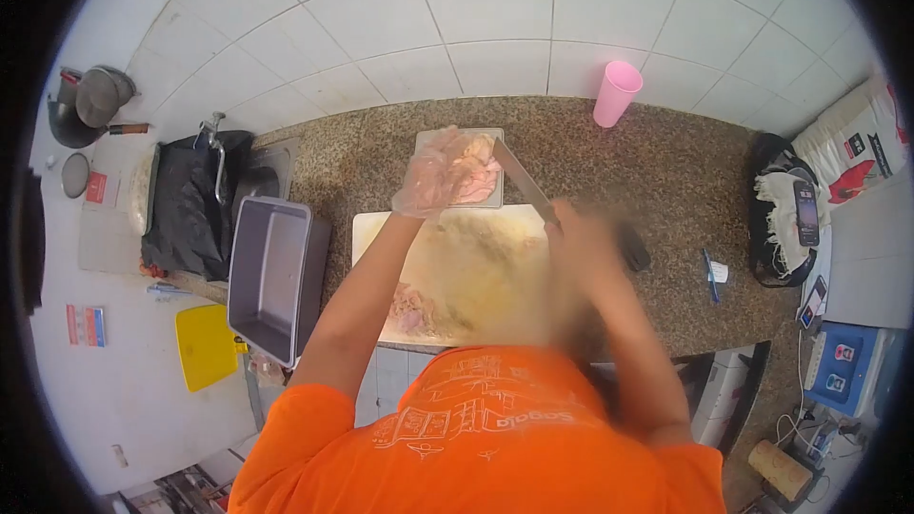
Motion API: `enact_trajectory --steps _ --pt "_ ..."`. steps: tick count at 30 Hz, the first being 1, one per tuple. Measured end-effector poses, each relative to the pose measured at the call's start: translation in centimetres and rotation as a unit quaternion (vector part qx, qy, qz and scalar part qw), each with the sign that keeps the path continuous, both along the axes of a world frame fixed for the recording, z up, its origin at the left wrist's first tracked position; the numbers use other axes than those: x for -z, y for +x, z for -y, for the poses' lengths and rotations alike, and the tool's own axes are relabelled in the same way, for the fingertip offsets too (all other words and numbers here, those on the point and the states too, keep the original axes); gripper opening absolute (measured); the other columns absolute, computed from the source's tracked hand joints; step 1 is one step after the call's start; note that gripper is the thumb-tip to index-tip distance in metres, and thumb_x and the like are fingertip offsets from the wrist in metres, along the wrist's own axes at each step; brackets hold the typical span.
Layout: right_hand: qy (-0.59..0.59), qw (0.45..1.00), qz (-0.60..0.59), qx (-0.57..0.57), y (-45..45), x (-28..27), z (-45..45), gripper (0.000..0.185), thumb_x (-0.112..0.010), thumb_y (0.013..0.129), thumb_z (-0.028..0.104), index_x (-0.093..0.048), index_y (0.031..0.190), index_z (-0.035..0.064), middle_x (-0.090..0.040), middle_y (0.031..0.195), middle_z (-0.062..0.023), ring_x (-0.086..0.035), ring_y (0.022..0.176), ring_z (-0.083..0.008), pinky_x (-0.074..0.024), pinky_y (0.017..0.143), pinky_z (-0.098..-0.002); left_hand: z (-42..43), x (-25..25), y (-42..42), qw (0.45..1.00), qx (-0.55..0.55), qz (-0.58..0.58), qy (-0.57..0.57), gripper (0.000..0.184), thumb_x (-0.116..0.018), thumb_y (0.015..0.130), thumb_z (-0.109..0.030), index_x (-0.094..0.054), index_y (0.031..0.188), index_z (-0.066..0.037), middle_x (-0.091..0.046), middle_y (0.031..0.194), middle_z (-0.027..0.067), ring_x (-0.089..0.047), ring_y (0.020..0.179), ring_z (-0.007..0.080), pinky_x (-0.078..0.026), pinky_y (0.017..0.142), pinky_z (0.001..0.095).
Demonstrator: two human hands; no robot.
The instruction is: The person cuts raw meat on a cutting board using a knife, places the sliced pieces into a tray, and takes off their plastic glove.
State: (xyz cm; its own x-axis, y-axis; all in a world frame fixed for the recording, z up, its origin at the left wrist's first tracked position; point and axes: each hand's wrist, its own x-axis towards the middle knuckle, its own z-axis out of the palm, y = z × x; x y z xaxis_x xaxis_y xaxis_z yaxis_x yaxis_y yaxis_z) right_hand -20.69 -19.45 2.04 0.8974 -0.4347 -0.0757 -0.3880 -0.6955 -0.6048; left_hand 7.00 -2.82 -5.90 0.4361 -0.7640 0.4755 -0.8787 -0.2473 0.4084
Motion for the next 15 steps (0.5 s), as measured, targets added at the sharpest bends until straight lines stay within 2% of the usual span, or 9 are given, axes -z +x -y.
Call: enact_trajectory --steps 1,4,7,10,13,14,15 --pt "0.013 1.000 0.007 0.004 -0.4 0.5 0.1 0.029 -0.060 0.104 0.015 -0.058 0.131 0.0021 -0.071 0.096 -0.0288 -0.071 0.093 -0.0483 -0.0530 0.079 -0.0508 0.0 0.3 0.4 1.000 -0.006 0.015 -0.016 0.050 -0.067 0.097 -0.030 -0.065 0.141 -0.005 -0.062 0.146 0.0243 -0.056 0.138 0.0420 -0.041 0.118 0.0508" --pt "0.055 0.998 0.016 0.021 -1.3 2.0 -0.5 0.031 -0.060 0.105 0.016 -0.059 0.133 0.0028 -0.072 0.099 -0.0264 -0.073 0.096 -0.0426 -0.0527 0.082 -0.0460 0.8 1.0 0.6 0.991 -0.057 -0.118 0.026 0.047 -0.062 0.102 -0.031 -0.064 0.142 -0.006 -0.063 0.145 0.0241 -0.057 0.137 0.0415 -0.044 0.117 0.0474" --pt "0.071 0.997 0.025 0.031 -1.7 2.3 -1.0 0.031 -0.060 0.105 0.016 -0.059 0.133 0.0027 -0.072 0.099 -0.0236 -0.073 0.094 -0.0361 -0.0521 0.081 -0.0422 -0.5 -0.8 0.6 0.980 -0.111 -0.160 -0.031 0.048 -0.061 0.103 -0.033 -0.064 0.142 -0.004 -0.064 0.143 0.0249 -0.060 0.133 0.0409 -0.046 0.115 0.0438" --pt "0.085 0.994 0.045 0.048 -3.9 2.6 -2.1 0.031 -0.060 0.105 0.016 -0.059 0.133 0.0025 -0.070 0.094 -0.0203 -0.070 0.086 -0.0307 -0.0514 0.079 -0.0403 -4.7 -1.9 0.1 0.930 -0.161 -0.258 -0.204 0.045 -0.058 0.103 -0.034 -0.070 0.130 0.001 -0.069 0.136 0.0241 -0.064 0.129 0.0392 -0.049 0.111 0.0421" --pt "0.155 0.983 0.041 0.087 -6.9 0.8 -3.7 0.030 -0.061 0.105 0.016 -0.059 0.133 0.0028 -0.064 0.086 -0.0141 -0.062 0.076 -0.0230 -0.0498 0.074 -0.0372 -14.1 -2.4 -0.4 0.891 -0.278 -0.347 0.096 0.043 -0.061 0.100 -0.038 -0.076 0.114 0.000 -0.074 0.122 0.0231 -0.070 0.118 0.0392 -0.054 0.104 0.0452" --pt "0.164 0.982 0.037 0.085 -8.0 1.3 -4.3 0.030 -0.061 0.105 0.015 -0.060 0.132 0.0030 -0.064 0.086 -0.0132 -0.062 0.075 -0.0217 -0.0496 0.073 -0.0365 -17.1 0.6 -0.7 0.890 -0.300 -0.246 0.240 0.039 -0.063 0.098 -0.036 -0.077 0.108 -0.001 -0.075 0.117 0.0233 -0.072 0.112 0.0387 -0.055 0.101 0.0451" --pt "0.168 0.982 0.039 0.083 -8.9 1.9 -4.6 0.029 -0.061 0.105 0.015 -0.060 0.132 0.0032 -0.064 0.085 -0.0122 -0.061 0.075 -0.0204 -0.0493 0.072 -0.0358 -19.8 3.5 -1.3 0.863 -0.313 -0.135 0.373 0.035 -0.065 0.095 -0.034 -0.078 0.103 -0.002 -0.077 0.111 0.0234 -0.074 0.107 0.0381 -0.056 0.098 0.0450"
